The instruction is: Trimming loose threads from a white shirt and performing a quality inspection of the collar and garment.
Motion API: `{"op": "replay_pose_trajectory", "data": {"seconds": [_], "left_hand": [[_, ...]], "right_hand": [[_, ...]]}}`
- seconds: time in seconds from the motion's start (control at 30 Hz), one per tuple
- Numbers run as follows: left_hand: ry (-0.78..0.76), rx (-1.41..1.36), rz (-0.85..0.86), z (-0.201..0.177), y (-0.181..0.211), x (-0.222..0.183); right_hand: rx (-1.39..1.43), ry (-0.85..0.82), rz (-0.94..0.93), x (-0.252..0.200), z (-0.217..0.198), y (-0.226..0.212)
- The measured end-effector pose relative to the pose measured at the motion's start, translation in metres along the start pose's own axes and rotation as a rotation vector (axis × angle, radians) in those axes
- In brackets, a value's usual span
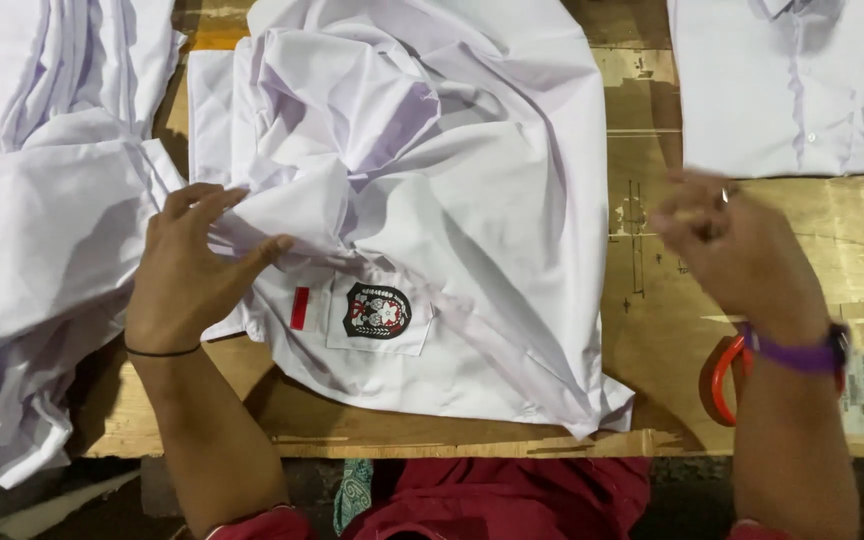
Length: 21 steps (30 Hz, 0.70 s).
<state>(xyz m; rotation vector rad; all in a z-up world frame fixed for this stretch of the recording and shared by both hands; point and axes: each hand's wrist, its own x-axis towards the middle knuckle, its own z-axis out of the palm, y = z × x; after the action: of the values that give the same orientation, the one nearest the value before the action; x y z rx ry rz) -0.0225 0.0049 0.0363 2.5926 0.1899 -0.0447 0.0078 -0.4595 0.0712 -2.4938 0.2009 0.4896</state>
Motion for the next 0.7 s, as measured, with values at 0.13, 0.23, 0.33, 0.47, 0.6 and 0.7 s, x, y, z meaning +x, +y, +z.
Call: {"op": "replay_pose_trajectory", "data": {"seconds": [0.13,0.23,0.33,0.47,0.6,0.7], "left_hand": [[-0.067,-0.005,-0.012,0.006,-0.001,0.002],[-0.041,-0.101,-0.116,0.005,-0.002,0.001],[-0.017,-0.18,-0.076,0.004,-0.005,0.012],[-0.079,-0.324,-0.171,-0.01,0.013,0.048],[-0.165,-0.511,-0.186,-0.005,0.041,0.086],[-0.21,-0.608,-0.174,0.006,0.063,0.116]], "right_hand": [[0.19,0.071,-0.066,0.082,0.015,-0.037],[0.257,0.099,-0.272,0.156,0.057,0.029],[0.584,0.158,-0.423,0.113,0.061,0.03],[0.725,0.198,-0.206,0.047,0.05,0.043],[0.767,0.341,0.026,-0.016,0.062,0.061],[0.826,0.35,0.133,-0.06,0.078,0.065]]}}
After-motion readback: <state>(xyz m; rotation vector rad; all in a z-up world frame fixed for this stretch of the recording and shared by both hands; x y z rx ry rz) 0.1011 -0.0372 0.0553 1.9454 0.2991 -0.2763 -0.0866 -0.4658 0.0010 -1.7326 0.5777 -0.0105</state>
